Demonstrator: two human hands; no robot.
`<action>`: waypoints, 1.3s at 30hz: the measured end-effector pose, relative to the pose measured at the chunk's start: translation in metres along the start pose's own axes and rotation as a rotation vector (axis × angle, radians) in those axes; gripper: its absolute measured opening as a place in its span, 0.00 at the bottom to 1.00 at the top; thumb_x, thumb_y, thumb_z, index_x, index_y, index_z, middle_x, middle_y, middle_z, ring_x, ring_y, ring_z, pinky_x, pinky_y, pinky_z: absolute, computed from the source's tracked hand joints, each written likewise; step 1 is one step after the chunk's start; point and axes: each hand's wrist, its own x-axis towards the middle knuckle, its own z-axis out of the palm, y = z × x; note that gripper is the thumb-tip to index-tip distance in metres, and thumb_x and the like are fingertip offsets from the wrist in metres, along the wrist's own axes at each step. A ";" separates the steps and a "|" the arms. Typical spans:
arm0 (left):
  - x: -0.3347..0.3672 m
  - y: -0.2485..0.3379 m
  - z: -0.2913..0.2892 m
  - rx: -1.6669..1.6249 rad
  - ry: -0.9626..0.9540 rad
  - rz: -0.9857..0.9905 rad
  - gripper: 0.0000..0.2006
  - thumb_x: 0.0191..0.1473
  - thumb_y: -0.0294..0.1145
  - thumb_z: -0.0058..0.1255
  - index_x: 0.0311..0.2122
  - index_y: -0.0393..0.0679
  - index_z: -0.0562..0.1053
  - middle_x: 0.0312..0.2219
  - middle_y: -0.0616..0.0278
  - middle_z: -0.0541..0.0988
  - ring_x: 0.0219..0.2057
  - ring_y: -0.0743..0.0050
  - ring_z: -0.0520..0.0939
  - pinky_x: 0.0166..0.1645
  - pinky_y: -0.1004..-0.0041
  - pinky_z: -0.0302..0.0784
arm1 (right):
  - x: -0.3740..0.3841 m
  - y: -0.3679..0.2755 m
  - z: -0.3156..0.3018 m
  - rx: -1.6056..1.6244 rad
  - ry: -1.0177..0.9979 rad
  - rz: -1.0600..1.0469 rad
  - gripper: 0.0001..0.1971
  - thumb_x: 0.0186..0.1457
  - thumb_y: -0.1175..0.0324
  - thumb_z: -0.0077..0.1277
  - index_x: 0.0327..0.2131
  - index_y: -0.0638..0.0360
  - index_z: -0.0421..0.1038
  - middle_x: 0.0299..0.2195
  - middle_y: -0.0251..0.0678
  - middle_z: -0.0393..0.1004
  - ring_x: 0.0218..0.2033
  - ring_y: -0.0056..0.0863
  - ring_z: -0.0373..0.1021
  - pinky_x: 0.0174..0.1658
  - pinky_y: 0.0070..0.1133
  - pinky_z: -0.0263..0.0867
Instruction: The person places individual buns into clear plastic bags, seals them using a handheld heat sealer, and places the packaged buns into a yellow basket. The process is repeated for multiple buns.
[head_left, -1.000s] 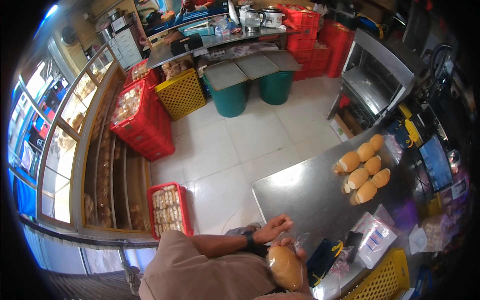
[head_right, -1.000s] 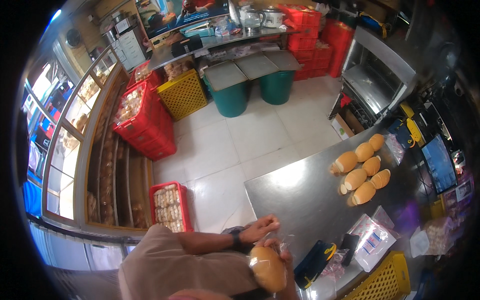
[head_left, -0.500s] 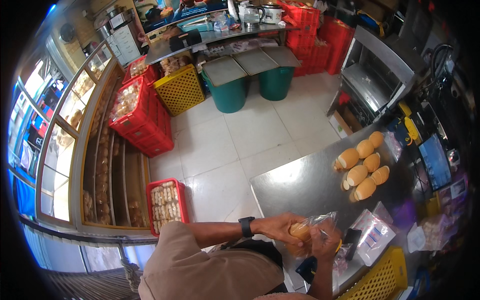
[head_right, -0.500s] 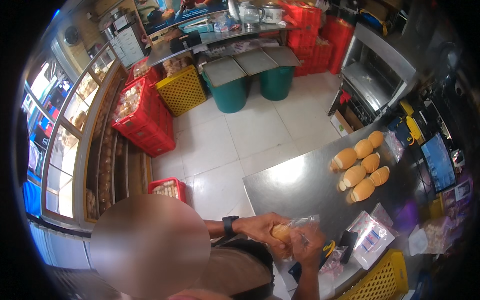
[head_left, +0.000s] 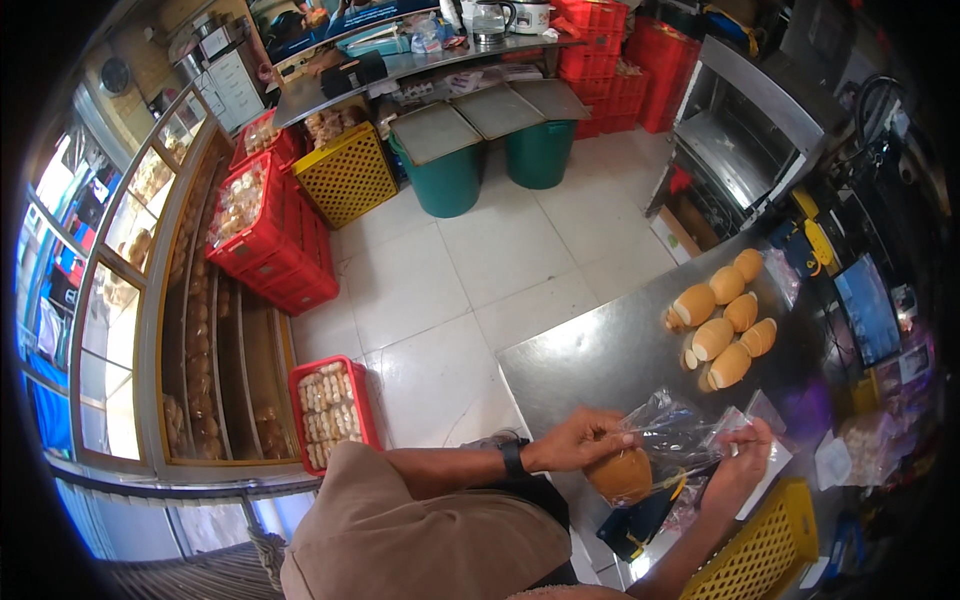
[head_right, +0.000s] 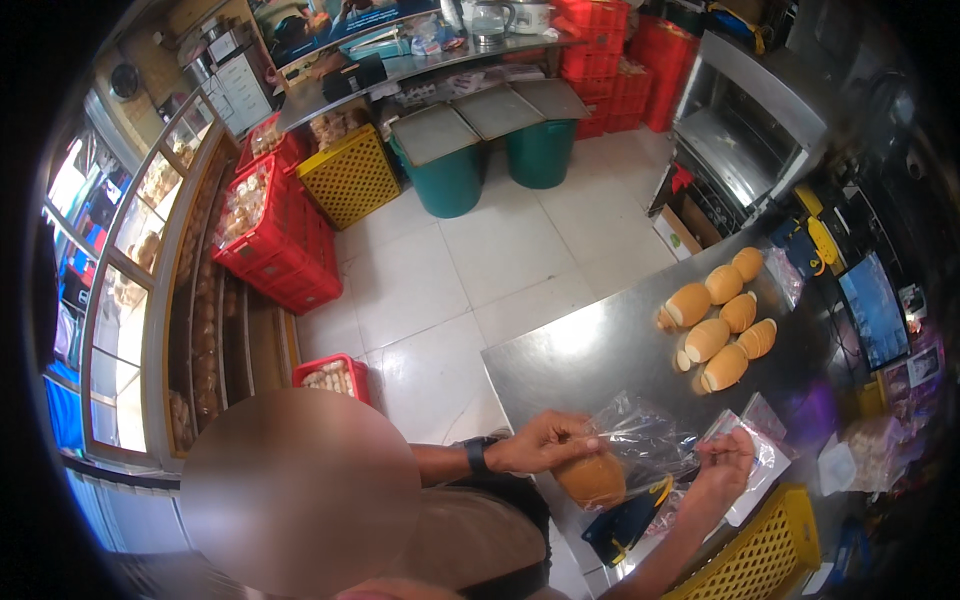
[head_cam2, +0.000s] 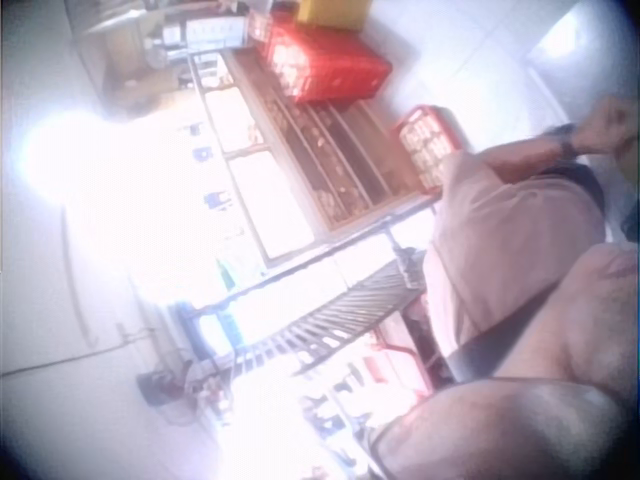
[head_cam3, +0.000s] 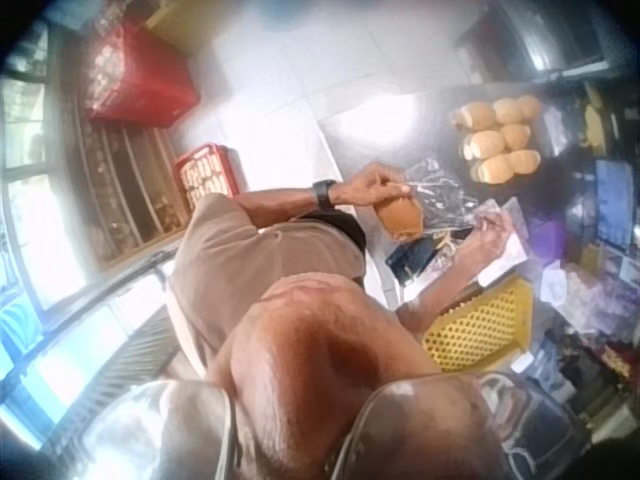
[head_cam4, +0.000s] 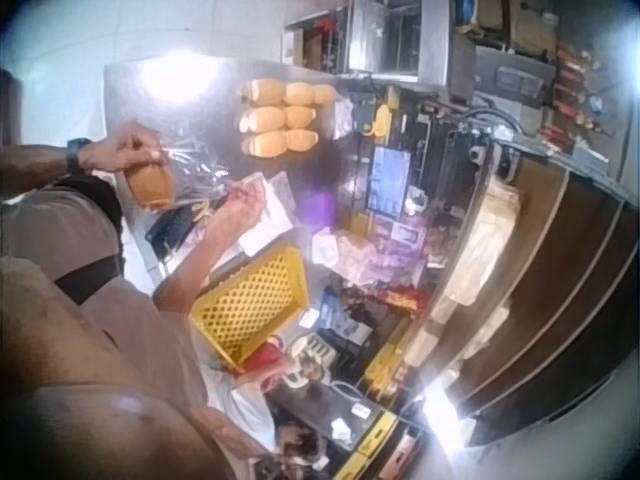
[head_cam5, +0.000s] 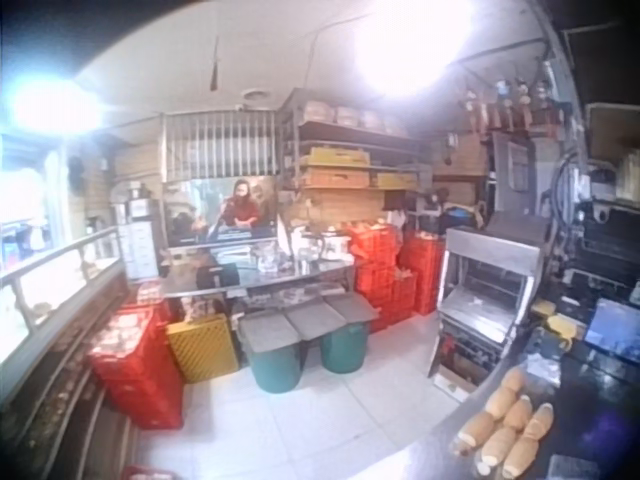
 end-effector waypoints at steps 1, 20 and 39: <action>0.000 -0.004 0.001 -0.008 0.012 -0.016 0.15 0.64 0.40 0.51 0.37 0.35 0.78 0.29 0.64 0.77 0.33 0.83 0.74 0.38 0.75 0.71 | -0.012 0.008 -0.004 -0.167 -0.121 0.060 0.13 0.46 0.75 0.61 0.38 0.61 0.73 0.34 0.35 0.75 0.37 0.25 0.71 0.43 0.26 0.69; -0.002 -0.049 -0.045 -0.086 -0.687 -0.121 0.10 0.58 0.30 0.54 0.43 0.39 0.75 0.34 0.60 0.79 0.37 0.75 0.78 0.40 0.73 0.74 | -0.049 0.078 0.085 -0.716 -0.952 -0.430 0.07 0.49 0.71 0.53 0.25 0.63 0.68 0.25 0.43 0.66 0.29 0.45 0.64 0.35 0.35 0.61; 0.038 -0.020 -0.021 -0.663 -0.053 -0.380 0.26 0.71 0.47 0.26 0.59 0.37 0.66 0.57 0.54 0.71 0.56 0.66 0.74 0.62 0.66 0.68 | -0.080 0.093 0.020 -0.282 -0.423 0.316 0.35 0.55 0.49 0.56 0.59 0.59 0.60 0.55 0.41 0.70 0.55 0.41 0.69 0.58 0.36 0.65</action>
